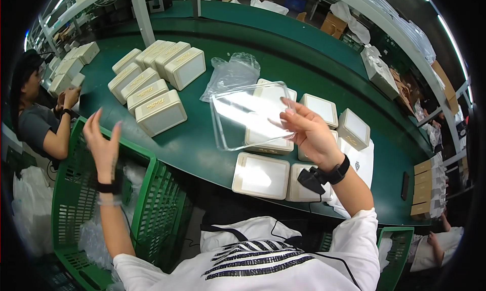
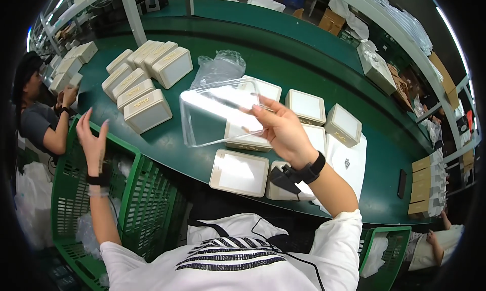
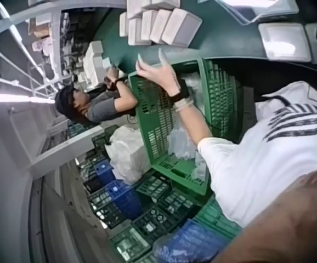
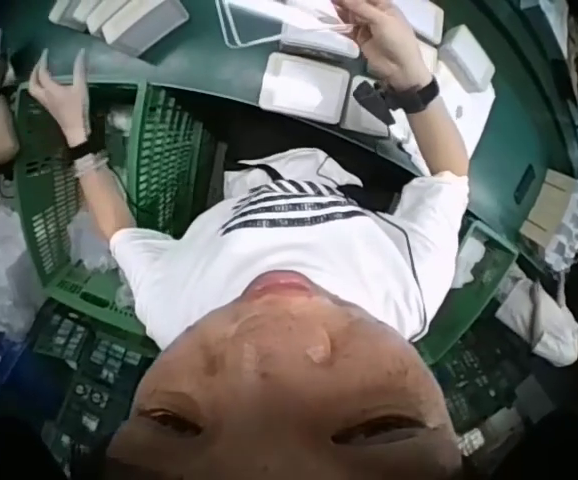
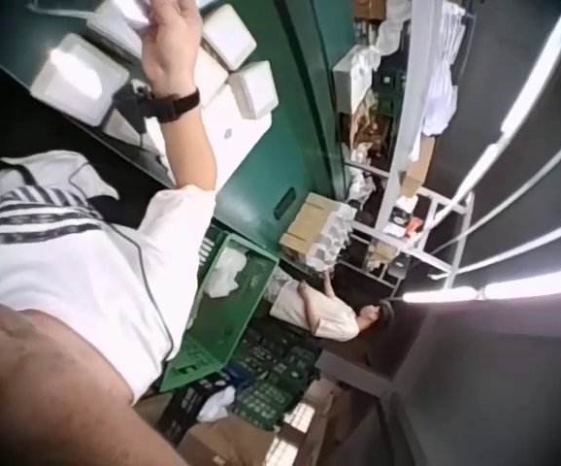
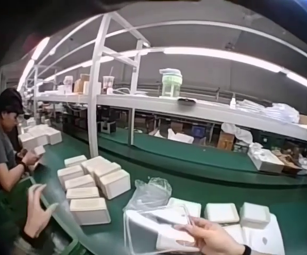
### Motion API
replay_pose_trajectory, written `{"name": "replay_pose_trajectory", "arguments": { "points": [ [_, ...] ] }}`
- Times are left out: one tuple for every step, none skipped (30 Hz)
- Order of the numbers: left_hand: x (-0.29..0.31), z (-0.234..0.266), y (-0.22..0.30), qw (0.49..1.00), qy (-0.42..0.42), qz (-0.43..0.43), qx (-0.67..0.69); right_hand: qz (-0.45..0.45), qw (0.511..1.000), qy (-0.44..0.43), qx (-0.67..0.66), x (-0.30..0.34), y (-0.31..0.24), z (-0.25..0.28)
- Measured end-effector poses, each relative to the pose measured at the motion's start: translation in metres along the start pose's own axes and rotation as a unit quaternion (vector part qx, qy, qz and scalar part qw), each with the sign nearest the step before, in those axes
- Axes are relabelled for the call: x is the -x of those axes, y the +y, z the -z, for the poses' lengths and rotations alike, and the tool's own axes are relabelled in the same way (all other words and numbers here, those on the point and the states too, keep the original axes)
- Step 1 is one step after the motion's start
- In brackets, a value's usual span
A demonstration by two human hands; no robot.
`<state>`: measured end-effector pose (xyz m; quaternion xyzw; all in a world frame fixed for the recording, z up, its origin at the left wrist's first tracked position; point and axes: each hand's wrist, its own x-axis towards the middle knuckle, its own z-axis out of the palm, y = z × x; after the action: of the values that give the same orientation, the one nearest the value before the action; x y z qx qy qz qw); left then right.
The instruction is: The person removes plastic covers from a bag and fits them onto the screens of speakers by hand. The person then turns the speakers over and stacks them on the table, repeating the process for several units.
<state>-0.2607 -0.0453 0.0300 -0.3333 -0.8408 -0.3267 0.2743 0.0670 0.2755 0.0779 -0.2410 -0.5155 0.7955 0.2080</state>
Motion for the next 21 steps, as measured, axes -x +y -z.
{"name": "replay_pose_trajectory", "arguments": {
  "points": [
    [-0.001, -0.004, 0.04, 0.971, -0.077, 0.025, 0.223, -0.03, 0.998, -0.018, -0.045, 0.001, 0.001, -0.001],
    [0.006, -0.012, 0.078, 0.915, -0.109, -0.016, 0.388, -0.061, 0.993, -0.045, -0.093, 0.003, 0.003, -0.006],
    [0.013, -0.016, 0.11, 0.831, -0.138, -0.058, 0.537, -0.092, 0.983, -0.075, -0.142, 0.007, 0.005, -0.014],
    [0.024, -0.023, 0.138, 0.782, -0.147, -0.064, 0.602, -0.094, 0.981, -0.082, -0.146, 0.007, 0.01, -0.023],
    [0.032, -0.031, 0.155, 0.724, -0.159, -0.069, 0.668, -0.11, 0.979, -0.088, -0.15, 0.011, 0.016, -0.029],
    [0.033, -0.036, 0.159, 0.725, -0.162, -0.07, 0.666, -0.126, 0.976, -0.093, -0.154, 0.014, 0.021, -0.035],
    [0.032, -0.038, 0.163, 0.717, -0.169, -0.092, 0.669, -0.143, 0.972, -0.1, -0.16, 0.018, 0.024, -0.039],
    [0.03, -0.043, 0.167, 0.705, -0.178, -0.116, 0.676, -0.14, 0.971, -0.096, -0.166, 0.02, 0.025, -0.04],
    [0.027, -0.045, 0.168, 0.692, -0.188, -0.14, 0.683, -0.129, 0.977, -0.115, -0.128, 0.023, 0.025, -0.041],
    [0.026, -0.046, 0.167, 0.69, -0.195, -0.141, 0.683, -0.119, 0.98, -0.133, -0.089, 0.025, 0.026, -0.041],
    [0.026, -0.045, 0.164, 0.69, -0.18, -0.14, 0.687, -0.109, 0.981, -0.151, -0.05, 0.026, 0.028, -0.04],
    [0.027, -0.044, 0.16, 0.689, -0.165, -0.139, 0.692, -0.107, 0.982, -0.145, -0.056, 0.024, 0.028, -0.038],
    [0.029, -0.043, 0.16, 0.685, -0.151, -0.138, 0.699, 0.052, 0.982, -0.161, 0.082, 0.023, 0.025, -0.031],
    [0.03, -0.042, 0.16, 0.678, -0.16, -0.139, 0.704, 0.206, 0.939, -0.167, 0.221, 0.022, 0.02, -0.023],
    [0.029, -0.042, 0.16, 0.68, -0.169, -0.15, 0.697, 0.349, 0.852, -0.161, 0.356, 0.021, 0.016, -0.016],
    [0.028, -0.041, 0.161, 0.681, -0.179, -0.163, 0.692, 0.349, 0.853, -0.145, 0.361, 0.02, 0.015, -0.014],
    [0.029, -0.042, 0.163, 0.68, -0.189, -0.176, 0.687, 0.338, 0.828, -0.21, 0.396, 0.016, 0.015, -0.017],
    [0.031, -0.042, 0.164, 0.667, -0.2, -0.182, 0.694, 0.324, 0.8, -0.273, 0.426, 0.015, 0.015, -0.019],
    [0.034, -0.042, 0.164, 0.67, -0.211, -0.178, 0.689, 0.323, 0.803, -0.254, 0.431, 0.018, 0.015, -0.018],
    [0.036, -0.042, 0.165, 0.673, -0.222, -0.175, 0.683, 0.323, 0.786, -0.257, 0.459, 0.021, 0.014, -0.017],
    [0.04, -0.041, 0.166, 0.679, -0.232, -0.171, 0.676, 0.322, 0.769, -0.263, 0.486, 0.025, 0.015, -0.015]
  ]
}}
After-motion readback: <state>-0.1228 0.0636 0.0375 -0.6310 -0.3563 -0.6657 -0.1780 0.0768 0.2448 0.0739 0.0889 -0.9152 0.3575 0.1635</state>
